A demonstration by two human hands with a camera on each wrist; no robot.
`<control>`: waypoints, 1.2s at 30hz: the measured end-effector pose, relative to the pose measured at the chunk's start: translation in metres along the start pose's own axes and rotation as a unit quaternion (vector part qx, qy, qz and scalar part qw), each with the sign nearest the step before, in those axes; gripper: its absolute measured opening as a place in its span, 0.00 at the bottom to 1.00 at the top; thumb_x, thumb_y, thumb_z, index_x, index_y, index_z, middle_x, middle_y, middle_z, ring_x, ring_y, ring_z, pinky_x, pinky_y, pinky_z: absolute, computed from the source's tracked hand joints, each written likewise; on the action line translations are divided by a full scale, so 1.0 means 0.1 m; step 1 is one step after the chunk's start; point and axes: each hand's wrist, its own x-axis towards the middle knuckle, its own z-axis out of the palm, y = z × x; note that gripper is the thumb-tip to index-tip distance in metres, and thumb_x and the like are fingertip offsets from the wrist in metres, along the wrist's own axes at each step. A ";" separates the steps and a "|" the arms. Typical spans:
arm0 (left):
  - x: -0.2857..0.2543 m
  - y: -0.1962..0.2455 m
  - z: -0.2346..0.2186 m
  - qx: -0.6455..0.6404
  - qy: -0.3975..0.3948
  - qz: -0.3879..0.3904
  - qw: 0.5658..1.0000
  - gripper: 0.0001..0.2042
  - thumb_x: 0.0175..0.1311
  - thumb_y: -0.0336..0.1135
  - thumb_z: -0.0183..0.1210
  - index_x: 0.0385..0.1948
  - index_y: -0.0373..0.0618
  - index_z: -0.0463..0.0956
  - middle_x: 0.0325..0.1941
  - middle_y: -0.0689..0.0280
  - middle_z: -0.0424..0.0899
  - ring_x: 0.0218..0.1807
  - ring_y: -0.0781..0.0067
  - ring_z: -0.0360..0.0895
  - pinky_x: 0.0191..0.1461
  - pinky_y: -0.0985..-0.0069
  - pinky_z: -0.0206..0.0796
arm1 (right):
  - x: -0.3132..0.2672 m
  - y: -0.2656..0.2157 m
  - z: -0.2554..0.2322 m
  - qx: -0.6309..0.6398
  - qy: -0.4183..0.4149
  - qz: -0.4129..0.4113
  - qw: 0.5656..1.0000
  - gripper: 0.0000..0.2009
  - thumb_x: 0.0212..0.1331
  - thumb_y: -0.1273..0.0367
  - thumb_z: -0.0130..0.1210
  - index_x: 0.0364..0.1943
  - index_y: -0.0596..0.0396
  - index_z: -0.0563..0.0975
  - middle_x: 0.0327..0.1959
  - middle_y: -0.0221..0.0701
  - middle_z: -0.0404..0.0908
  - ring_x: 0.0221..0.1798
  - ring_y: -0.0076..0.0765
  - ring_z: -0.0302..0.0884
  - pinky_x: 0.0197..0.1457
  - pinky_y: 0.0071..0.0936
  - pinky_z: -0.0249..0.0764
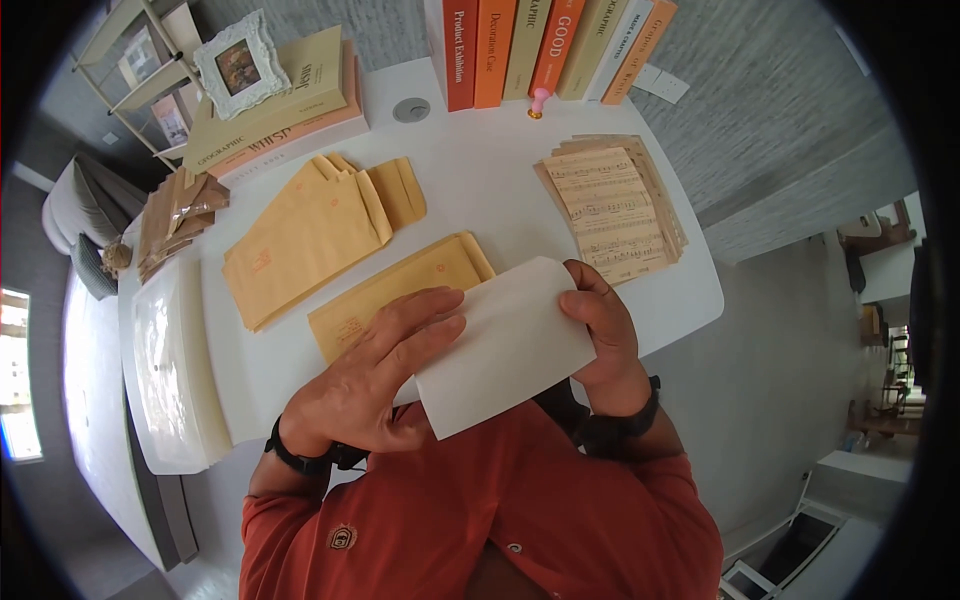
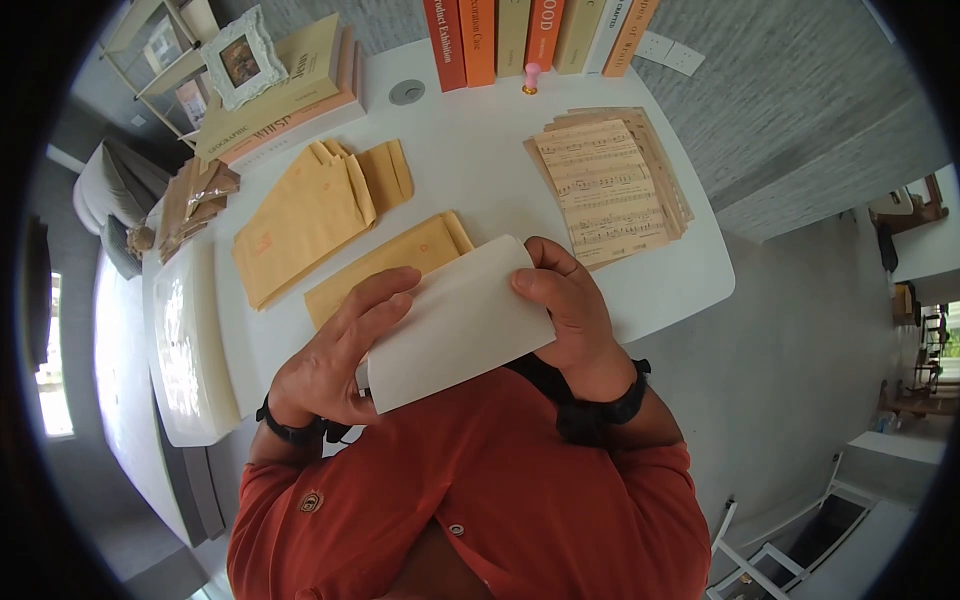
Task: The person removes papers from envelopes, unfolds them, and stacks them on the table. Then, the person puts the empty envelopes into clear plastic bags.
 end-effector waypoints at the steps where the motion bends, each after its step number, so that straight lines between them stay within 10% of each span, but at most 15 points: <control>1: 0.04 -0.05 0.03 0.046 0.019 0.020 0.999 0.33 0.48 0.25 0.69 0.62 0.41 0.72 0.67 0.51 0.71 0.67 0.43 0.70 0.66 0.56 0.67 | 0.00 0.01 -0.04 0.002 -0.014 -0.004 1.000 0.04 0.64 0.71 0.56 0.34 0.54 0.72 0.34 0.29 0.81 0.32 0.21 0.77 0.38 0.23 0.77; 6: 0.07 -0.24 0.08 0.018 0.136 -0.059 0.989 0.21 0.56 0.23 0.65 0.54 0.36 0.78 0.52 0.54 0.84 0.54 0.52 0.82 0.58 0.66 0.73 | -0.08 -0.14 0.03 0.030 -0.121 0.076 0.989 0.12 0.71 0.61 0.52 0.43 0.58 0.74 0.39 0.34 0.81 0.38 0.27 0.79 0.43 0.25 0.78; 8: 0.11 -0.21 0.18 -0.008 0.233 -0.118 0.965 0.12 0.69 0.27 0.60 0.52 0.34 0.79 0.48 0.60 0.85 0.49 0.69 0.82 0.54 0.73 0.73 | -0.06 -0.17 -0.17 -0.187 -0.061 -0.141 0.970 0.18 0.74 0.56 0.49 0.48 0.60 0.74 0.43 0.36 0.81 0.42 0.31 0.80 0.48 0.27 0.77; 10: 0.19 -0.23 0.25 -0.127 0.276 -0.150 0.941 0.10 0.77 0.31 0.53 0.50 0.35 0.79 0.45 0.67 0.84 0.44 0.82 0.77 0.47 0.79 0.72 | -0.06 -0.31 -0.15 -0.439 0.036 -0.318 0.840 0.22 0.74 0.54 0.52 0.52 0.62 0.73 0.47 0.36 0.79 0.47 0.32 0.78 0.55 0.30 0.74; 17: 0.48 -0.42 0.51 -0.249 0.153 -0.291 0.911 0.13 0.76 0.30 0.54 0.55 0.32 0.73 0.39 0.69 0.79 0.34 0.83 0.75 0.41 0.82 0.70 | 0.06 -0.31 -0.35 -0.566 0.079 -0.143 0.808 0.11 0.69 0.68 0.59 0.49 0.59 0.77 0.36 0.21 0.78 0.36 0.15 0.70 0.43 0.19 0.71; 18: 0.55 -0.45 0.55 -0.294 0.136 -0.290 0.900 0.15 0.76 0.30 0.54 0.57 0.31 0.71 0.40 0.67 0.79 0.35 0.82 0.76 0.41 0.82 0.71 | 0.11 -0.39 -0.42 -0.566 0.095 -0.213 0.791 0.10 0.69 0.68 0.58 0.48 0.58 0.76 0.28 0.24 0.69 0.31 0.20 0.61 0.35 0.21 0.66; 25: 1.05 -0.73 0.75 -0.160 -0.079 -0.354 0.918 0.29 0.72 0.38 0.58 0.68 0.31 0.60 0.55 0.56 0.78 0.44 0.72 0.80 0.45 0.76 0.76 | 0.53 -1.53 -1.22 -0.611 0.150 -0.146 0.764 0.11 0.69 0.69 0.55 0.47 0.64 0.78 0.33 0.29 0.83 0.34 0.19 0.75 0.40 0.22 0.73; 28: 1.39 -0.67 0.82 -0.112 -0.090 -0.382 0.913 0.32 0.70 0.44 0.60 0.67 0.30 0.61 0.59 0.55 0.77 0.48 0.70 0.80 0.47 0.75 0.76 | 0.62 -1.60 -1.48 -0.716 0.188 -0.088 0.667 0.18 0.67 0.64 0.59 0.53 0.64 0.77 0.38 0.37 0.85 0.39 0.31 0.81 0.47 0.28 0.76; 31: 1.62 -0.69 0.93 -0.099 -0.087 -0.394 0.910 0.33 0.69 0.46 0.60 0.67 0.31 0.63 0.63 0.52 0.76 0.52 0.66 0.81 0.49 0.73 0.76 | 0.60 -1.61 -1.88 -0.785 0.231 -0.219 0.532 0.25 0.66 0.57 0.60 0.57 0.64 0.76 0.44 0.45 0.84 0.47 0.42 0.83 0.56 0.33 0.75; 34: 1.77 -0.74 1.03 -0.126 -0.105 -0.376 0.912 0.32 0.68 0.46 0.60 0.67 0.31 0.64 0.65 0.49 0.74 0.57 0.62 0.80 0.52 0.71 0.76 | 0.59 -1.63 -1.99 -0.797 0.275 -0.146 0.518 0.26 0.68 0.54 0.57 0.59 0.63 0.75 0.50 0.49 0.81 0.54 0.47 0.80 0.61 0.36 0.74; 36: 1.88 -0.76 1.06 -0.146 -0.115 -0.354 0.917 0.31 0.68 0.46 0.60 0.66 0.31 0.65 0.66 0.48 0.74 0.59 0.61 0.79 0.54 0.69 0.75 | 0.58 -1.59 -1.88 -0.742 0.266 -0.134 0.601 0.27 0.68 0.52 0.55 0.59 0.63 0.75 0.53 0.49 0.80 0.55 0.48 0.80 0.61 0.36 0.74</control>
